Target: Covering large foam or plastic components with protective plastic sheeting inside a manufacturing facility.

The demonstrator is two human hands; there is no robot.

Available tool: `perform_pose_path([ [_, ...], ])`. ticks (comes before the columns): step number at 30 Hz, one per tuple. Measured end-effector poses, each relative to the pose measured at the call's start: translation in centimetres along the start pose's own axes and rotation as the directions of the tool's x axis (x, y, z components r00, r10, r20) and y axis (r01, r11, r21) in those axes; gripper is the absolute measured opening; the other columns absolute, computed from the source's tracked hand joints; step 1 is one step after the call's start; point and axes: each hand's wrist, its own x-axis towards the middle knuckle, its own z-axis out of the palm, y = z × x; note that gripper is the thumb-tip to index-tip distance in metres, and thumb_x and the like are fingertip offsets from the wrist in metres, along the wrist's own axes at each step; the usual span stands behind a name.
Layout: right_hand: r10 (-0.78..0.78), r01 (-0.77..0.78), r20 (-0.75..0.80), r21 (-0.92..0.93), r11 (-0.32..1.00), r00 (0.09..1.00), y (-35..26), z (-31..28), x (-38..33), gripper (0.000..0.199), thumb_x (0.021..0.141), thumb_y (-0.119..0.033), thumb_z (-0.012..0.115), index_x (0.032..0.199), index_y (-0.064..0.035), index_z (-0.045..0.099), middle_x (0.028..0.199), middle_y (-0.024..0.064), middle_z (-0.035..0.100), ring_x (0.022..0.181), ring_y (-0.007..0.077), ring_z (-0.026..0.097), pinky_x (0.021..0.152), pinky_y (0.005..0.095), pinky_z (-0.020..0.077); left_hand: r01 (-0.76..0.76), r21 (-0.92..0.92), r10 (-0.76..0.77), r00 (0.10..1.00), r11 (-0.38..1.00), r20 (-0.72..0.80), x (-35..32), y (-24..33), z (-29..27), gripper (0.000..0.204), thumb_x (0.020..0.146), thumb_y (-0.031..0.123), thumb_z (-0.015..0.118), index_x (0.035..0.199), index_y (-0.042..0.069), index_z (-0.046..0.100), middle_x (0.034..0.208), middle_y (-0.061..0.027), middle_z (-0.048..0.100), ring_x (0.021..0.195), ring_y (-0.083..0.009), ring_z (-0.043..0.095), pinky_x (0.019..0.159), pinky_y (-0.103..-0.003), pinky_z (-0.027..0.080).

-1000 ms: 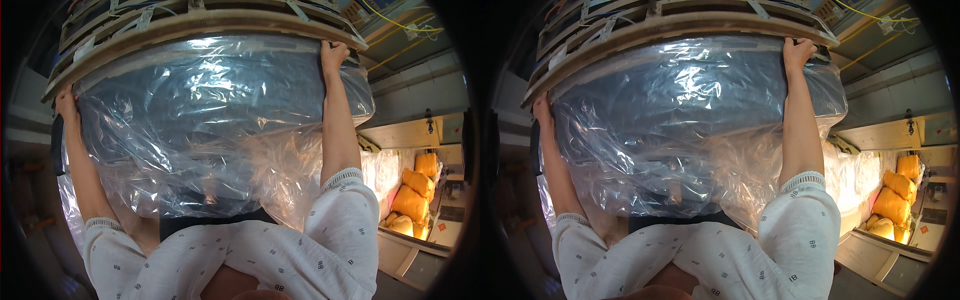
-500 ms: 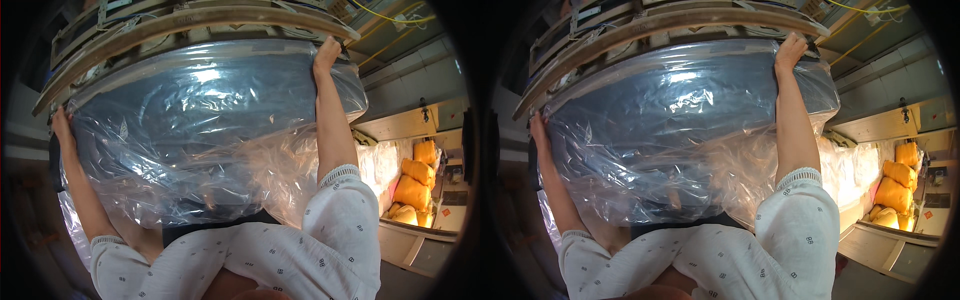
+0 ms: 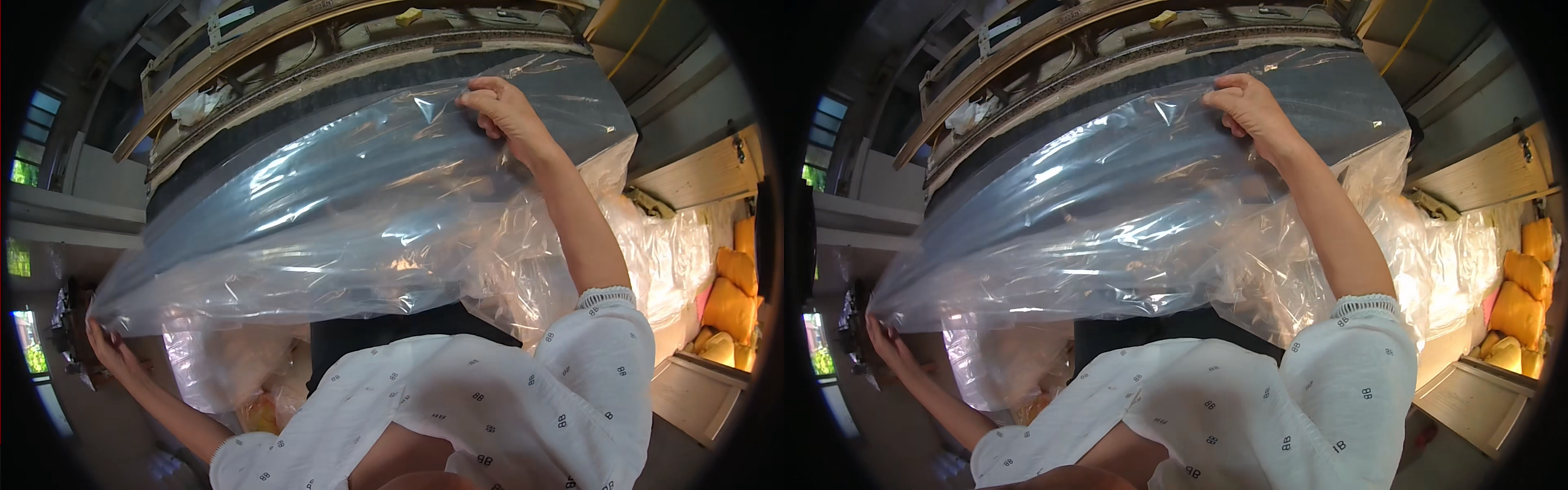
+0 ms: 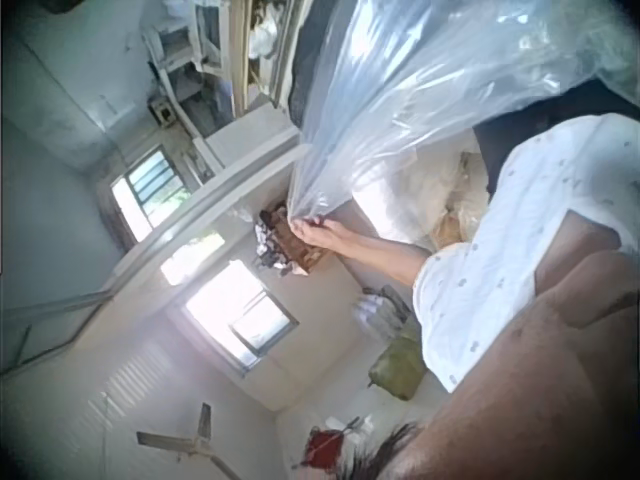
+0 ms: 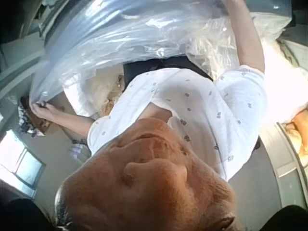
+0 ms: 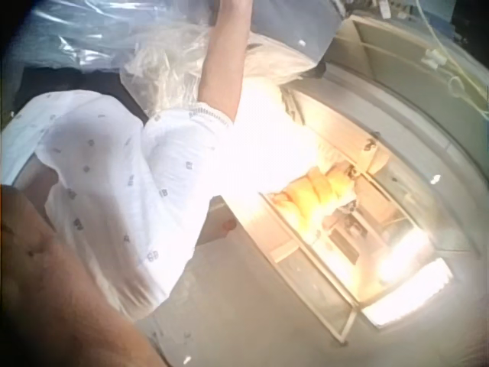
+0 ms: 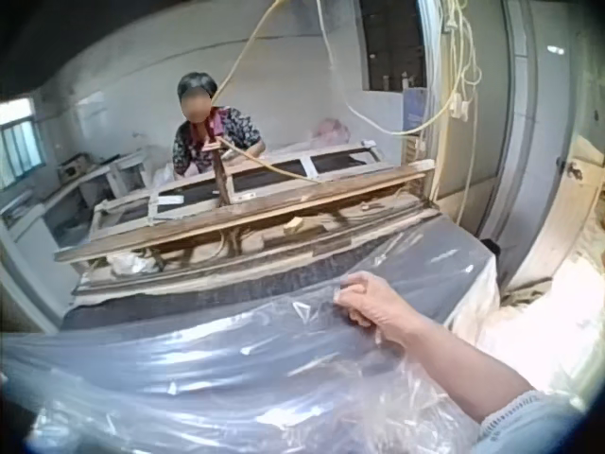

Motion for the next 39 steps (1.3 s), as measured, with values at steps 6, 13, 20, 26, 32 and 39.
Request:
perform_pose_path([
  [6,-0.138,0.138,0.028,-0.003,0.99,0.99,0.6,0.4,-3.2,0.027,0.076,-0.017,0.066,0.098,-0.0027,0.058,0.07,-0.0036,0.052,0.061,0.0045,0.044,0.052,0.0189,0.0351,0.144,0.149,-0.147,0.989,0.978,0.005,-4.9,0.2,-5.4,0.028,0.086,0.026,0.06,0.105,0.006,0.057,0.1,0.0003,0.057,0.076,-0.0081,0.051,0.056,-0.024,0.038],
  [13,-0.323,0.315,-0.009,-0.196,0.929,0.946,-0.1,0.0,-5.4,0.023,0.077,-0.012,0.061,0.099,-0.0037,0.064,0.073,-0.0062,0.049,0.069,0.003,0.043,0.063,0.0167,0.036,-0.471,0.841,-0.121,0.882,-0.266,0.455,-9.6,2.5,8.4,0.029,0.076,0.019,0.064,0.1,0.003,0.06,0.107,-0.0157,0.056,0.099,-0.0319,0.052,0.085,-0.04,0.042],
  [20,-0.22,0.216,-0.027,-0.104,0.971,0.975,1.1,-1.6,-6.9,0.032,0.077,-0.012,0.058,0.107,0.0018,0.06,0.068,-0.0046,0.047,0.063,0.0039,0.042,0.057,0.0194,0.0374,-0.725,0.074,0.216,0.299,0.685,0.929,-20.0,6.9,33.3,0.017,0.083,0.006,0.057,0.098,0.0,0.061,0.099,-0.0076,0.058,0.09,-0.0161,0.057,0.077,-0.024,0.044],
  [26,-0.265,0.268,0.042,-0.086,0.96,0.963,0.6,-2.5,-7.3,0.042,0.078,-0.008,0.058,0.118,0.0024,0.051,0.067,-0.0059,0.043,0.061,0.0016,0.04,0.056,0.0171,0.0356,-0.708,-0.376,0.426,-0.116,0.598,0.897,-30.1,9.6,46.1,0.024,0.082,0.017,0.063,0.104,0.006,0.062,0.101,-0.0039,0.058,0.082,-0.0131,0.056,0.066,-0.024,0.044],
  [32,-0.23,0.228,0.074,0.041,0.973,0.97,-0.9,-3.5,-7.9,0.045,0.079,-0.006,0.058,0.123,-0.0007,0.049,0.07,-0.0071,0.042,0.061,0.0004,0.038,0.055,0.0148,0.0329,-0.68,-0.601,0.601,-0.287,0.421,0.746,-32.6,9.0,52.2,0.021,0.071,0.008,0.07,0.092,0.009,0.068,0.089,-0.0036,0.062,0.082,-0.0186,0.059,0.066,-0.026,0.047],
  [39,-0.008,-0.078,0.265,0.316,0.946,0.964,-3.5,-7.0,-6.8,0.04,0.08,-0.015,0.058,0.118,-0.0051,0.054,0.068,-0.0071,0.043,0.052,-0.0003,0.033,0.045,0.0155,0.0257,0.119,-0.491,0.478,0.126,0.863,0.869,-35.0,4.0,52.0,0.011,0.082,0.01,0.061,0.092,0.004,0.061,0.09,-0.0068,0.062,0.084,-0.0158,0.059,0.072,-0.025,0.047],
])
